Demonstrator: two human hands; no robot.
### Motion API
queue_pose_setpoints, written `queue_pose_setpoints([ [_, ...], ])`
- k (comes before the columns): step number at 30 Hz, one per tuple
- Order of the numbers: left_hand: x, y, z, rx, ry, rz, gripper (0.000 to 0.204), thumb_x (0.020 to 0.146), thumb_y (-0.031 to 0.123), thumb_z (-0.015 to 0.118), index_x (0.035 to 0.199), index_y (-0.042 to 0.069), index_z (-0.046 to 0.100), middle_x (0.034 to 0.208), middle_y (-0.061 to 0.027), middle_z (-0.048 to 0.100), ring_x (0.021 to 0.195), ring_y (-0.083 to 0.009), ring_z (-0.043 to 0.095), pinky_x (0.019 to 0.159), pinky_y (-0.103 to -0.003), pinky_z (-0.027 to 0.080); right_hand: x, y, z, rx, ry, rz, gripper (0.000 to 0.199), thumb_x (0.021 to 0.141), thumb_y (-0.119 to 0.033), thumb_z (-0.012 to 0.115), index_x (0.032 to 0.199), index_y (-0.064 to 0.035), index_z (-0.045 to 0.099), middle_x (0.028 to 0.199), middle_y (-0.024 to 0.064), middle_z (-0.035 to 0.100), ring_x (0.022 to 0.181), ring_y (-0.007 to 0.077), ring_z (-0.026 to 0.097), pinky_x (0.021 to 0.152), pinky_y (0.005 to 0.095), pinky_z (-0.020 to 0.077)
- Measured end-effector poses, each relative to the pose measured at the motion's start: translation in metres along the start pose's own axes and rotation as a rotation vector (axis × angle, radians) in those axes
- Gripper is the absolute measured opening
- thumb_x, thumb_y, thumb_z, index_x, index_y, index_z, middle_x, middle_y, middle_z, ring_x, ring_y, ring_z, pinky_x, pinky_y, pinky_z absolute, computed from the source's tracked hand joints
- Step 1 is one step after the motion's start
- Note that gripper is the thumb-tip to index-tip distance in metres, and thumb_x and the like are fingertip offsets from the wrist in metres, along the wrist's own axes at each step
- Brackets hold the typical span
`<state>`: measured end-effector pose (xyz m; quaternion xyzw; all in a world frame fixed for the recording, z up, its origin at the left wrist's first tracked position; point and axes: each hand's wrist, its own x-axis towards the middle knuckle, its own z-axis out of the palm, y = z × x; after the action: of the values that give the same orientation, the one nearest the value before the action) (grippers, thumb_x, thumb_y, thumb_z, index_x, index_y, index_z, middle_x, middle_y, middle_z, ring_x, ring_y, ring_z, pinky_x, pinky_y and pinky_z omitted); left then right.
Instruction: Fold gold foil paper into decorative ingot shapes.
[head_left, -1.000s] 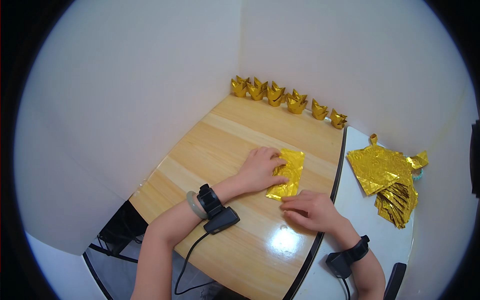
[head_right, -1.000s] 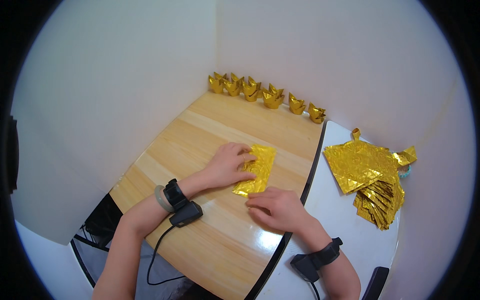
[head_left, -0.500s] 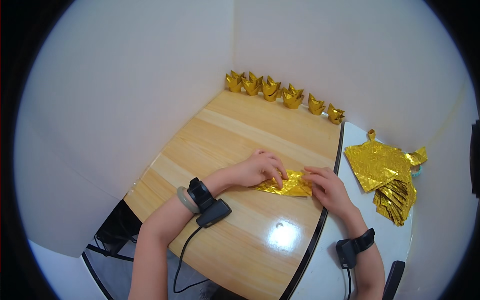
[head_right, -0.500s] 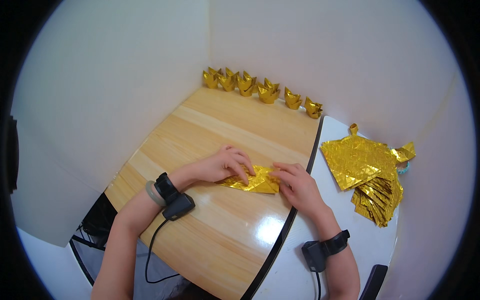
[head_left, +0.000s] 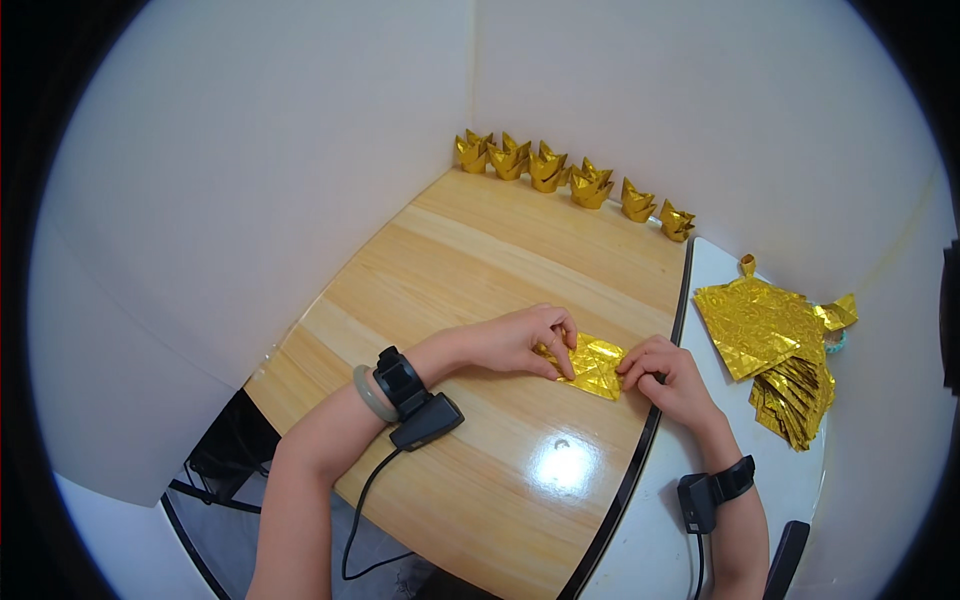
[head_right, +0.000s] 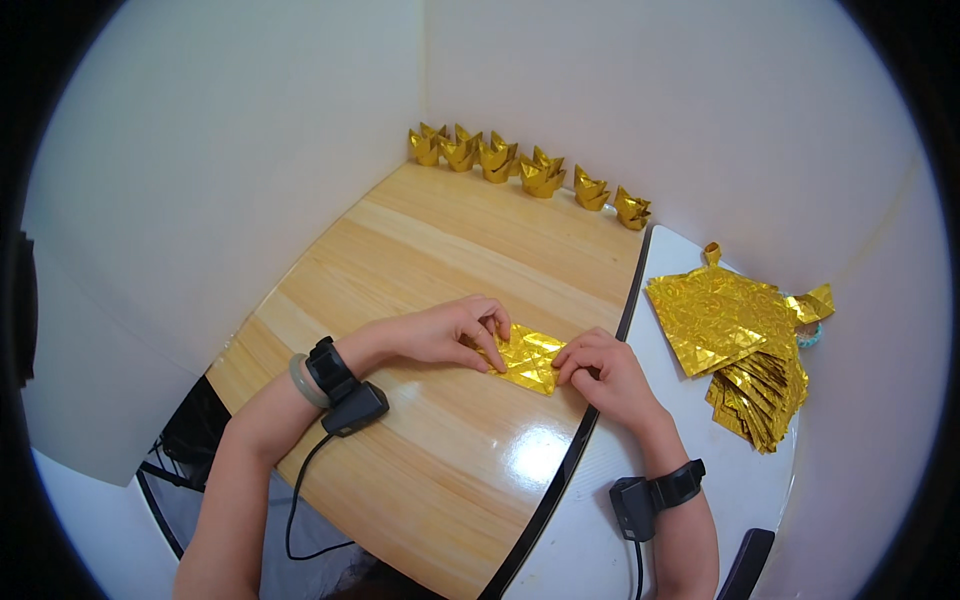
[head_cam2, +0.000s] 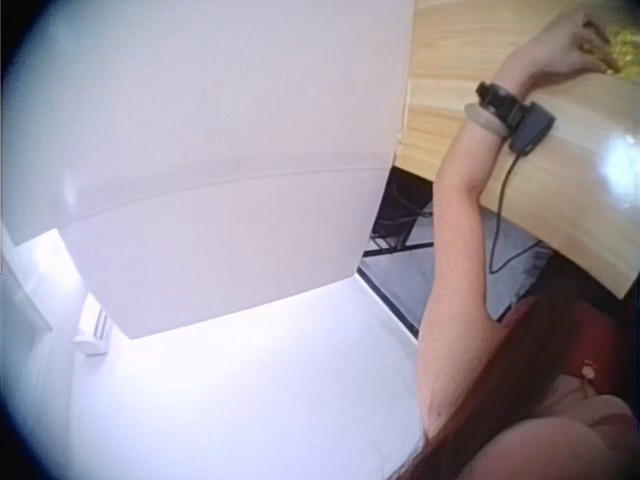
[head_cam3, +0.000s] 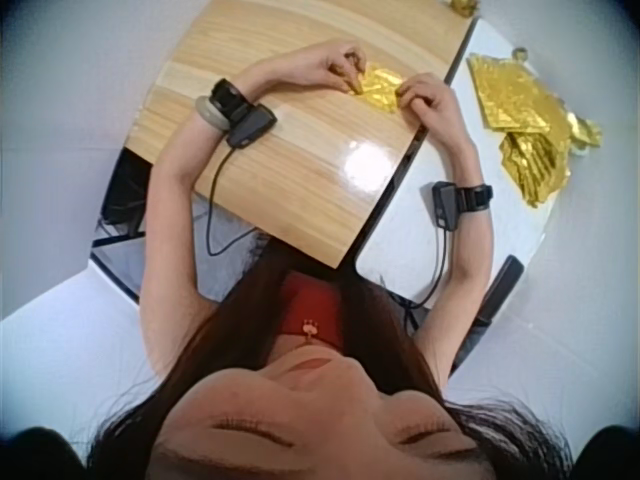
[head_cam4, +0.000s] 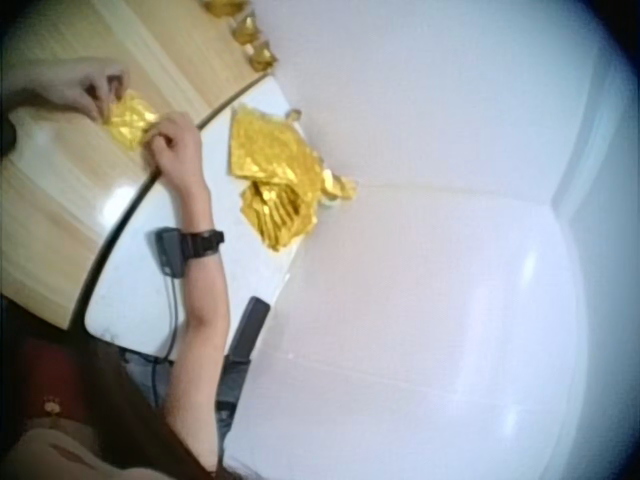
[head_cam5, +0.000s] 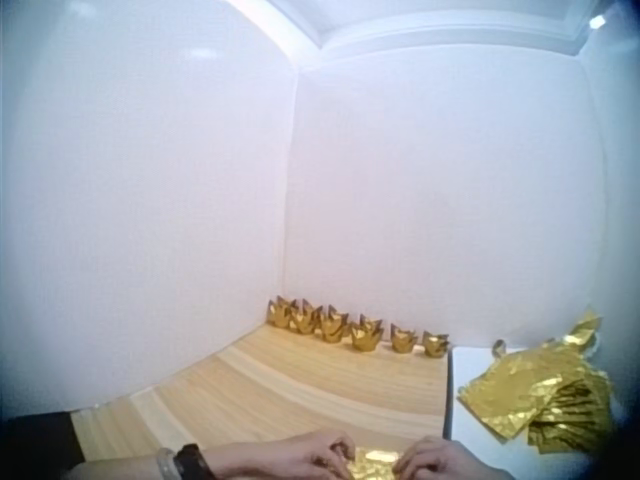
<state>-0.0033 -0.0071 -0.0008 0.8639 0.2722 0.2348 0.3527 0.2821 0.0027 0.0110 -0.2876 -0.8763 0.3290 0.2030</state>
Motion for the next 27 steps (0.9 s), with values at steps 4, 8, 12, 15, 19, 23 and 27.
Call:
queue_pose_setpoints([
  [4, -0.003, -0.002, -0.002, 0.083, 0.0, 0.053, 0.021, 0.073, 0.013, 0.076, 0.093, 0.014, 0.074, 0.104, -0.0054, 0.053, 0.103, -0.0216, 0.047, 0.088, -0.032, 0.042, 0.006, -0.017, 0.008, -0.037, 0.089, 0.007, 0.03, 0.069, -0.002, 0.058, 0.097, -0.0069, 0.067, 0.106, 0.0077, 0.058, 0.102, 0.0243, 0.054, 0.09, 0.0337, 0.0449],
  [8, -0.001, 0.013, 0.001, 0.149, 0.054, 0.04, 0.02, 0.07, 0.021, 0.078, 0.087, 0.012, 0.072, 0.102, -0.0062, 0.055, 0.103, -0.0237, 0.049, 0.088, -0.034, 0.042, 0.005, -0.019, 0.007, -0.12, 0.073, -0.034, 0.032, 0.069, -0.004, 0.064, 0.1, -0.0075, 0.066, 0.11, 0.0082, 0.056, 0.105, 0.0245, 0.053, 0.091, 0.033, 0.0443],
  [12, 0.003, 0.023, 0.007, 0.324, 0.096, 0.038, 0.02, 0.07, 0.025, 0.077, 0.077, 0.01, 0.066, 0.101, -0.0058, 0.055, 0.098, -0.0254, 0.052, 0.085, -0.035, 0.042, 0.004, -0.014, 0.007, -0.136, 0.093, -0.044, 0.024, 0.073, -0.012, 0.07, 0.097, -0.0086, 0.067, 0.106, 0.0065, 0.058, 0.101, 0.0243, 0.055, 0.088, 0.033, 0.0459],
  [15, 0.003, 0.02, 0.009, 0.388, 0.141, 0.042, 0.018, 0.071, 0.023, 0.075, 0.074, 0.01, 0.063, 0.098, -0.0057, 0.056, 0.096, -0.0257, 0.052, 0.083, -0.035, 0.043, 0.006, -0.012, 0.009, -0.13, 0.108, -0.043, 0.018, 0.077, -0.016, 0.071, 0.092, -0.0074, 0.067, 0.095, 0.006, 0.061, 0.095, 0.023, 0.057, 0.082, 0.0322, 0.0474],
  [19, 0.001, 0.015, 0.014, 0.261, 0.233, -0.099, 0.018, 0.073, 0.023, 0.074, 0.072, 0.01, 0.061, 0.091, -0.0056, 0.056, 0.093, -0.0257, 0.053, 0.081, -0.035, 0.043, 0.008, -0.01, 0.013, -0.153, 0.164, 0.061, 0.013, 0.081, -0.016, 0.068, 0.089, -0.0061, 0.066, 0.081, 0.0063, 0.062, 0.08, 0.0224, 0.06, 0.07, 0.0325, 0.0488],
  [23, 0.003, 0.013, 0.015, 0.333, 0.266, -0.126, 0.017, 0.073, 0.022, 0.073, 0.073, 0.009, 0.061, 0.089, -0.005, 0.057, 0.092, -0.0258, 0.052, 0.08, -0.035, 0.043, 0.013, -0.024, 0.022, -0.081, 0.24, 0.321, 0.014, 0.083, -0.012, 0.065, 0.096, -0.0068, 0.064, 0.082, 0.007, 0.061, 0.07, 0.0238, 0.059, 0.067, 0.0327, 0.0496],
  [27, 0.006, 0.014, 0.019, 0.371, 0.299, -0.156, 0.014, 0.074, 0.02, 0.072, 0.075, 0.01, 0.063, 0.088, -0.0041, 0.056, 0.092, -0.025, 0.051, 0.081, -0.035, 0.043, 0.013, -0.025, 0.025, -0.179, 0.276, 0.18, 0.021, 0.082, -0.009, 0.064, 0.103, -0.0082, 0.063, 0.085, 0.0061, 0.06, 0.074, 0.0239, 0.059, 0.069, 0.0334, 0.0501],
])
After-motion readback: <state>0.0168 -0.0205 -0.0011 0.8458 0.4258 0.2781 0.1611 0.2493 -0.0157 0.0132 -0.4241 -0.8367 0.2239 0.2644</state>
